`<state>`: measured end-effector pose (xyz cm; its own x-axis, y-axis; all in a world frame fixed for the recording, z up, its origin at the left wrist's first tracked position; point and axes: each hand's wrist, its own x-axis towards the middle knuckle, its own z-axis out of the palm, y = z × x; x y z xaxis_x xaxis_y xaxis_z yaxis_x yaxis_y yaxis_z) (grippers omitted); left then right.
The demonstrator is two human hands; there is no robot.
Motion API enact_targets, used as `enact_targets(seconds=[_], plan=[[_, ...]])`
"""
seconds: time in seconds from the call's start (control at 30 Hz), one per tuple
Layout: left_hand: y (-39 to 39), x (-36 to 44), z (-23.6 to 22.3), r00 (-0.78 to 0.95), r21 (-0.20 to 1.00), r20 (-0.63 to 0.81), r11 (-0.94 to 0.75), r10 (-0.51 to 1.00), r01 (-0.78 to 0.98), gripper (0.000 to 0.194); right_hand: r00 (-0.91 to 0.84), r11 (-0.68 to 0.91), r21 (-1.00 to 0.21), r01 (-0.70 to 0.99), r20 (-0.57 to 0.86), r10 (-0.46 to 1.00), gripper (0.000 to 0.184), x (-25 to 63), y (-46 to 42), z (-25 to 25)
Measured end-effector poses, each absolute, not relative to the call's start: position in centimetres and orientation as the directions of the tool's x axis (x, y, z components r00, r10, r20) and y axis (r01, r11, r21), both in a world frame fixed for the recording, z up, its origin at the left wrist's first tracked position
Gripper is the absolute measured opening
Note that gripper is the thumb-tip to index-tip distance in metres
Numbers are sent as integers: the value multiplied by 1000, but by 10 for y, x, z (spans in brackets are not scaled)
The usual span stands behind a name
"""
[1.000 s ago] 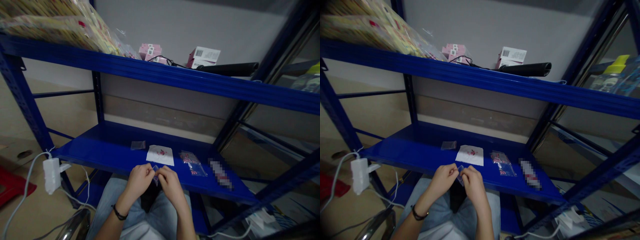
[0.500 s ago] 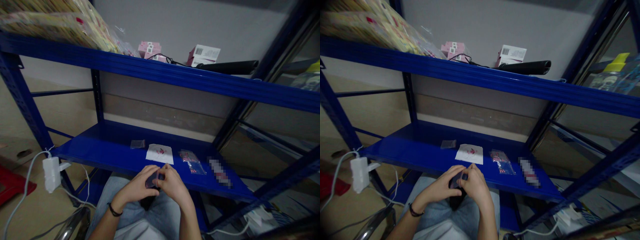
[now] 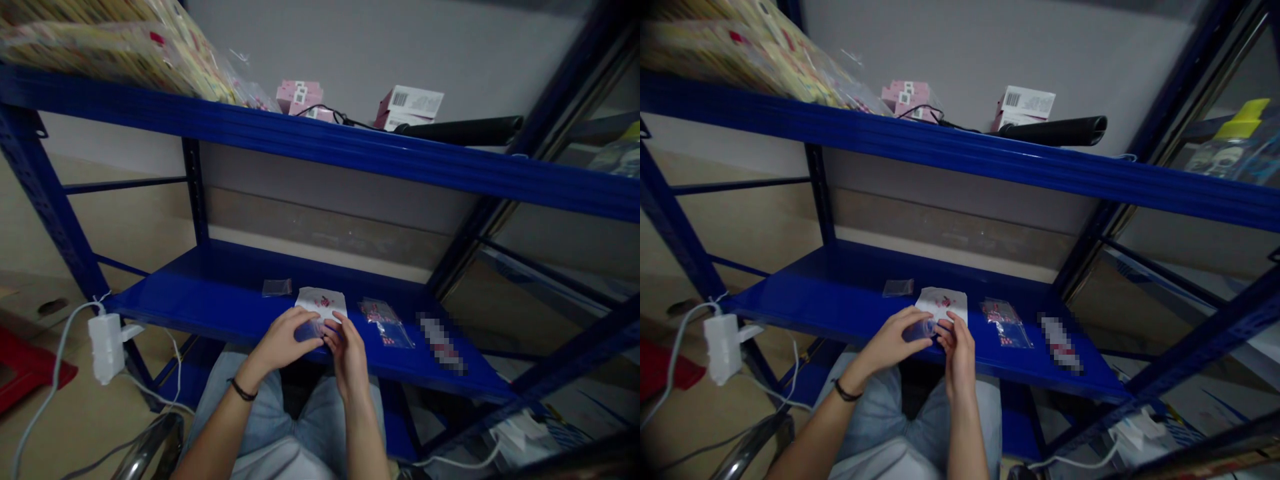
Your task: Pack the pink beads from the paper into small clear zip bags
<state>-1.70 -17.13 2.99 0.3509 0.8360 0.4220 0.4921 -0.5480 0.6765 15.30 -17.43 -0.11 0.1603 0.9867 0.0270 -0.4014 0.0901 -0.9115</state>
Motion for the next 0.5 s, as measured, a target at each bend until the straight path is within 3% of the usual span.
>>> enact_targets(seconds=[0.1, 0.17, 0.23, 0.4, 0.5], plan=[[-157, 4, 67, 575, 293, 393, -691, 717, 661, 33, 160, 53, -748, -661, -72, 984, 24, 145, -160, -22], [-151, 22, 84, 692, 84, 336, -752, 639, 654, 19, 209, 115, -710, -695, -46, 977, 18, 143, -152, -31], [-149, 38, 93, 753, -45, 290, -778, 591, 627, 11, 266, 178, -704, -688, -17, 964, 19, 144, -146, -36], [-153, 46, 92, 801, -140, 311, -809, 512, 571, 13, 277, 196, -714, -672, 3, 961, 27, 144, -139, -50], [-155, 31, 92, 796, -120, 353, -820, 492, 560, 13, 274, 190, -647, -738, -31, 961, 15, 144, -136, -57]])
